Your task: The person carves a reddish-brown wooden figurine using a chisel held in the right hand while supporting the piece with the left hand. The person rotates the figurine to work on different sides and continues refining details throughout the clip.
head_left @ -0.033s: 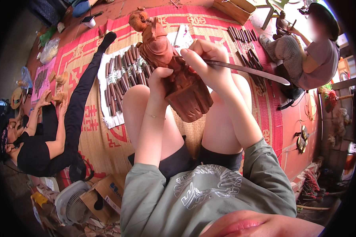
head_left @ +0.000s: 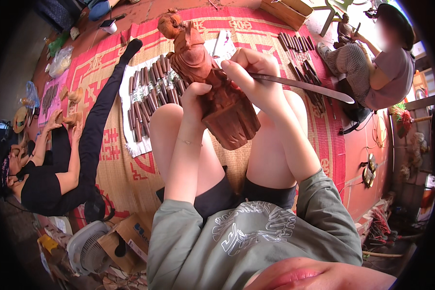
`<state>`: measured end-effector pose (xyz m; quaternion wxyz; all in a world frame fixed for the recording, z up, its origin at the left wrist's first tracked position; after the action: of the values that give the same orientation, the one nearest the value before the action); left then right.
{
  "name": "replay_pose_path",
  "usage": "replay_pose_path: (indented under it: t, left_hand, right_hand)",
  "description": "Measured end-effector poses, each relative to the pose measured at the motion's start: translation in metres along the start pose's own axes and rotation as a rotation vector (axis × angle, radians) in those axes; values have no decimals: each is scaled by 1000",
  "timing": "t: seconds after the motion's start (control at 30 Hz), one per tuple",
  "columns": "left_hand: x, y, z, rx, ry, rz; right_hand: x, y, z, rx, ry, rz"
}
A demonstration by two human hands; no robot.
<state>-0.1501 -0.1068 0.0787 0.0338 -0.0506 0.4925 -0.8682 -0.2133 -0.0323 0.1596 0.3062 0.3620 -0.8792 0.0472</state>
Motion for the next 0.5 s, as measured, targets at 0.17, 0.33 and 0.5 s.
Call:
replay_pose_path:
  t: [0.17,0.33,0.5]
  left_hand:
    - [-1,9,-1,-8,13,-27]
    - [-2,-2,0,130,5,14]
    - [5,-1,-5,-136,68,-184]
  right_hand:
    - [-6,2,3,-21,-14,-130]
    - [-8,13,8,-7,-59,-137]
    - [-3,15,-8,71,30,1]
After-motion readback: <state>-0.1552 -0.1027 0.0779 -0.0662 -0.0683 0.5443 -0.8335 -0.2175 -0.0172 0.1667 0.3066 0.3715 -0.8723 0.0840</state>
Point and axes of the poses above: each hand's wrist, its own x-axis towards the middle knuckle, its own y-axis out of the back of the hand, z = x × y, the point moved 8 cm from there along x, towards the middle knuckle, and after that the axes turned 8 degrees about y, right-handed, at the moved point
